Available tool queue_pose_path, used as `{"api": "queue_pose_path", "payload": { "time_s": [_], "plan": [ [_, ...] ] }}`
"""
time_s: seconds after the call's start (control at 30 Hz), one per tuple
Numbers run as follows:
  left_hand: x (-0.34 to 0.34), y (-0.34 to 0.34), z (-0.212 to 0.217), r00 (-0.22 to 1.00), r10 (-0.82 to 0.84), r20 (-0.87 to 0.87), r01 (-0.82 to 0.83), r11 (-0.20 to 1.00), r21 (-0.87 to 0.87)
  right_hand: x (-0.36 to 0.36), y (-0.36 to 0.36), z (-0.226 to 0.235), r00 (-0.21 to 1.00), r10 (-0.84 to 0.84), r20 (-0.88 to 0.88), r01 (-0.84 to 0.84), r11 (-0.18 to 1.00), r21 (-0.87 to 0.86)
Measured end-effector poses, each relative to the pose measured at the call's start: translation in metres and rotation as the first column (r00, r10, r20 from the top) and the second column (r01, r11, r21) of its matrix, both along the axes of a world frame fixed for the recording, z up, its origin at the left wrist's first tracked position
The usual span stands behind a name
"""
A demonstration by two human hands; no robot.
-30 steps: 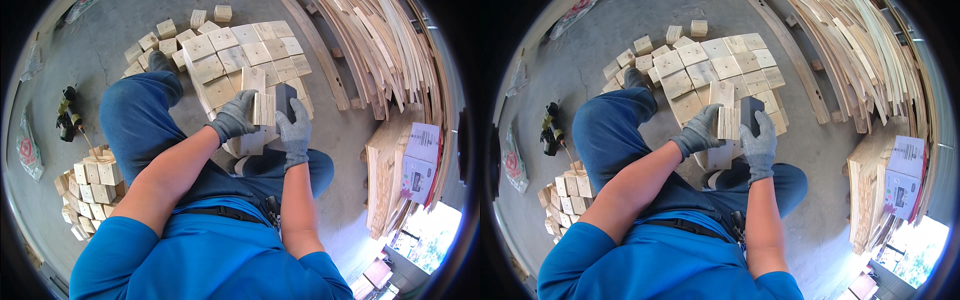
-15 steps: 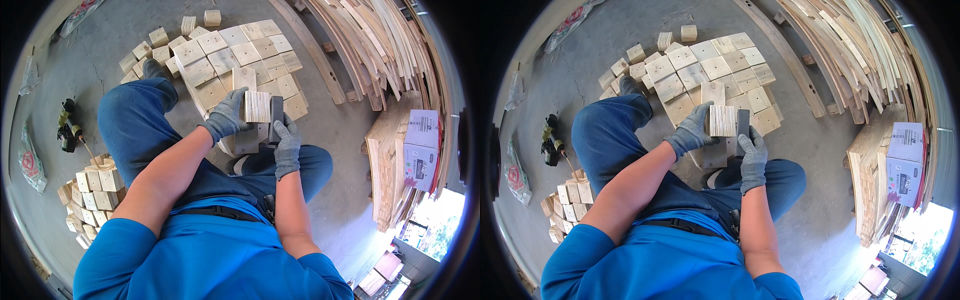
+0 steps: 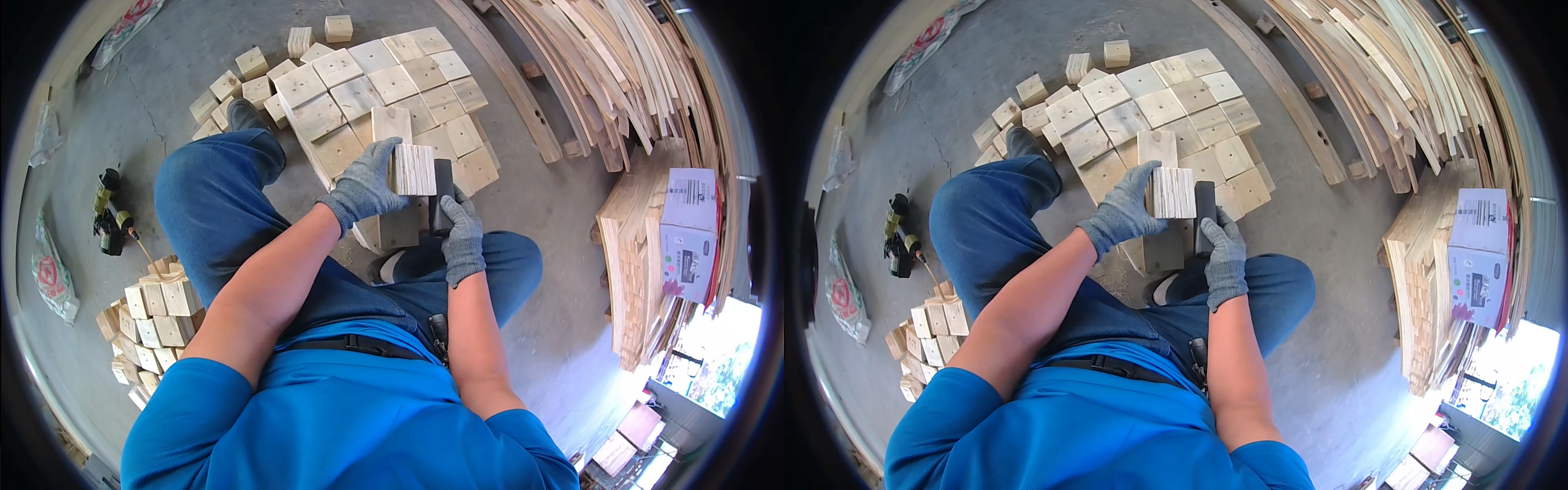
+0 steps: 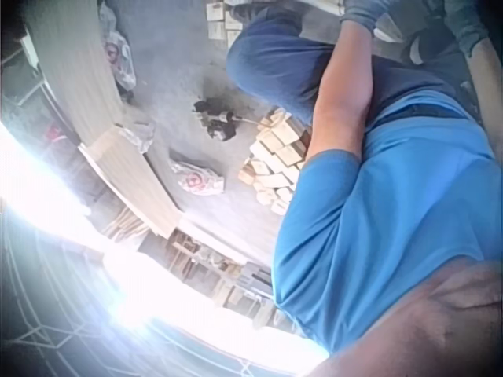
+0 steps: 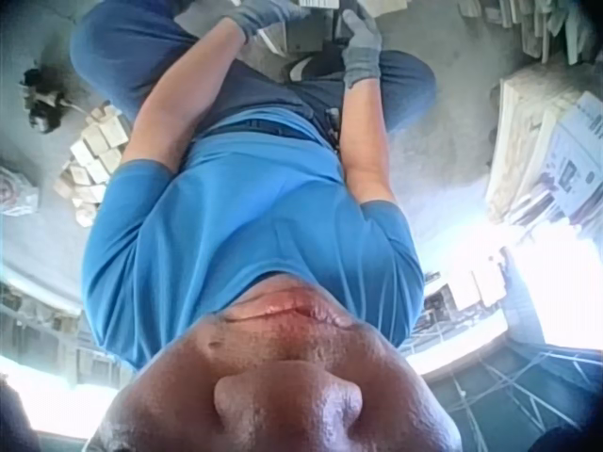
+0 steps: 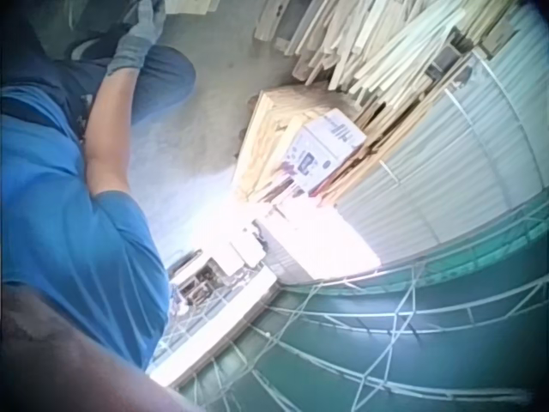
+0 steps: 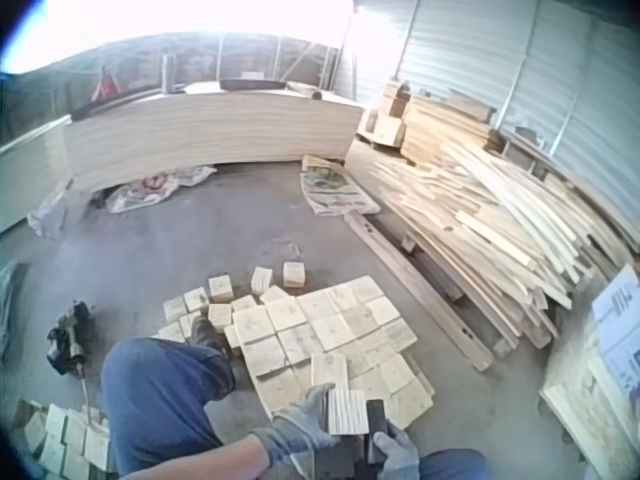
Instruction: The person sits on the floor and sands small wooden blocks one by one using a sanding block. They pick up each block, rub the surfaces with the sanding block, and place the finished pieces into a separate pile.
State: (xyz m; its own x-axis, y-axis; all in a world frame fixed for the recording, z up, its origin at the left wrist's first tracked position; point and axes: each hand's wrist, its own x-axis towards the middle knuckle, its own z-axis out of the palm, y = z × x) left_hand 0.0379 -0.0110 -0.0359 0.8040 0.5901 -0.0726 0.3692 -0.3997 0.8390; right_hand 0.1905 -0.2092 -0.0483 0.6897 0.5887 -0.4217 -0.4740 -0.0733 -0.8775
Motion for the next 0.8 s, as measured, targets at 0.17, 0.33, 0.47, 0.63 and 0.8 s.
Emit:
{"api": "queue_pose_path", "payload": {
  "time_s": [0.17, 0.33, 0.47, 0.63, 0.8],
  "plan": [
    [0.001, 0.001, 0.002, 1.000, 0.001, 0.029, -0.001, 1.000, 0.003, -0.003, 0.003, 0.008, 1.000, 0.002, -0.011, -0.002, 1.000, -0.005],
    [0.004, 0.007, 0.004, 0.984, 0.083, 0.155, -0.094, 0.993, 0.071, -0.001, 0.000, 0.003, 1.000, 0.019, -0.008, -0.019, 1.000, -0.007],
    [0.004, 0.019, -0.006, 0.935, 0.060, 0.349, -0.146, 0.963, 0.226, -0.001, 0.000, 0.002, 0.999, 0.039, 0.003, -0.039, 0.999, -0.019],
    [0.008, 0.019, -0.013, 0.938, 0.007, 0.347, -0.143, 0.919, 0.367, 0.000, 0.000, -0.001, 0.999, 0.042, 0.035, -0.041, 0.999, -0.028],
    [0.002, 0.016, -0.013, 0.945, 0.003, 0.326, -0.134, 0.915, 0.381, 0.002, -0.001, -0.008, 0.998, 0.038, 0.048, -0.036, 0.998, -0.044]
  ]
}}
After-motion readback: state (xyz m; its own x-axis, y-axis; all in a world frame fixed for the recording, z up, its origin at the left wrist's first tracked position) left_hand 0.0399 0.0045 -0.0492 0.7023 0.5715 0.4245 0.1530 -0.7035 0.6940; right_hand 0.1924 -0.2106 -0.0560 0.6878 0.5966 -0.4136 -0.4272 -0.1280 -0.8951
